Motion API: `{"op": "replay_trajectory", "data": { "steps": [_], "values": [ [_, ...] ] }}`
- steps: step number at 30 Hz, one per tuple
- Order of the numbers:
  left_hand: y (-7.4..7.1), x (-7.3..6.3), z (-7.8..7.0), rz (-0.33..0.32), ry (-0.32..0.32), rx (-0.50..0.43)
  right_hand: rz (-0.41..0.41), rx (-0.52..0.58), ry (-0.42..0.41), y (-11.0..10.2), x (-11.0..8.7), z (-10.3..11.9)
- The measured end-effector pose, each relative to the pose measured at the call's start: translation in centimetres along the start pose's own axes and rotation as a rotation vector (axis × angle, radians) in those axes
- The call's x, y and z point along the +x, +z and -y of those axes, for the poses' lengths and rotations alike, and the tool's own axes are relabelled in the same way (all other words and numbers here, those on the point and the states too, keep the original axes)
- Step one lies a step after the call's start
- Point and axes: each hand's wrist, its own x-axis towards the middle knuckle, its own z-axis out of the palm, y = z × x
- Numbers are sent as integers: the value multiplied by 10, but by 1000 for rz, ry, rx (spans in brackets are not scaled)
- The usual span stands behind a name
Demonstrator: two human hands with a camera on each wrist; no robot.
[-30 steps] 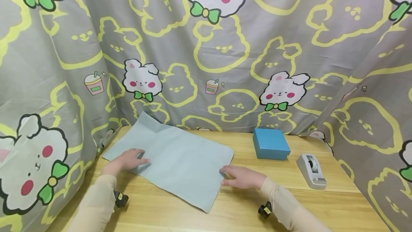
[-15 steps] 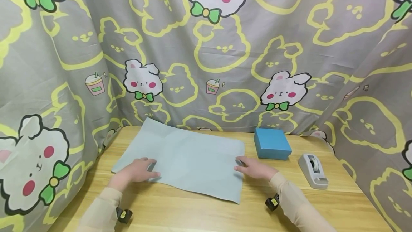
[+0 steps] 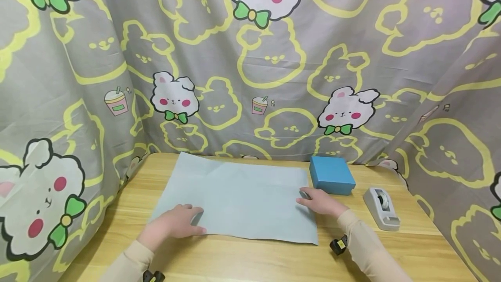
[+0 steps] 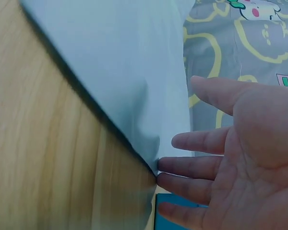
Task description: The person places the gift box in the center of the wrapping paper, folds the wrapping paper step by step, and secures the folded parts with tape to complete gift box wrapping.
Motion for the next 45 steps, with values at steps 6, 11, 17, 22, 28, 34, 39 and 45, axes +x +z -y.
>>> {"op": "replay_trajectory", "data": {
  "steps": [6,11,17,22,28,34,39,45],
  "values": [
    [-1,-3,-9,12,6,7,-8,3,13,0,-2,-4],
    [-9,-3,-9,-2,42,-21,-19,12,3,0,-6,-3],
    [-26,3,0,-44,68,-33,-17,20,-54,1,-18,5],
    [-36,12,8,-35,68,-31,44,18,-120,4,-28,9],
    [-26,18,15,12,75,-94,81,45,-145,9,-33,7],
    [-17,16,13,-17,52,-96,71,57,-140,10,-34,3],
    [-29,12,4,-82,69,-85,30,47,-119,4,-39,7],
    [-49,6,-14,-201,129,-113,-31,55,-135,-13,-47,12]
  ]
}}
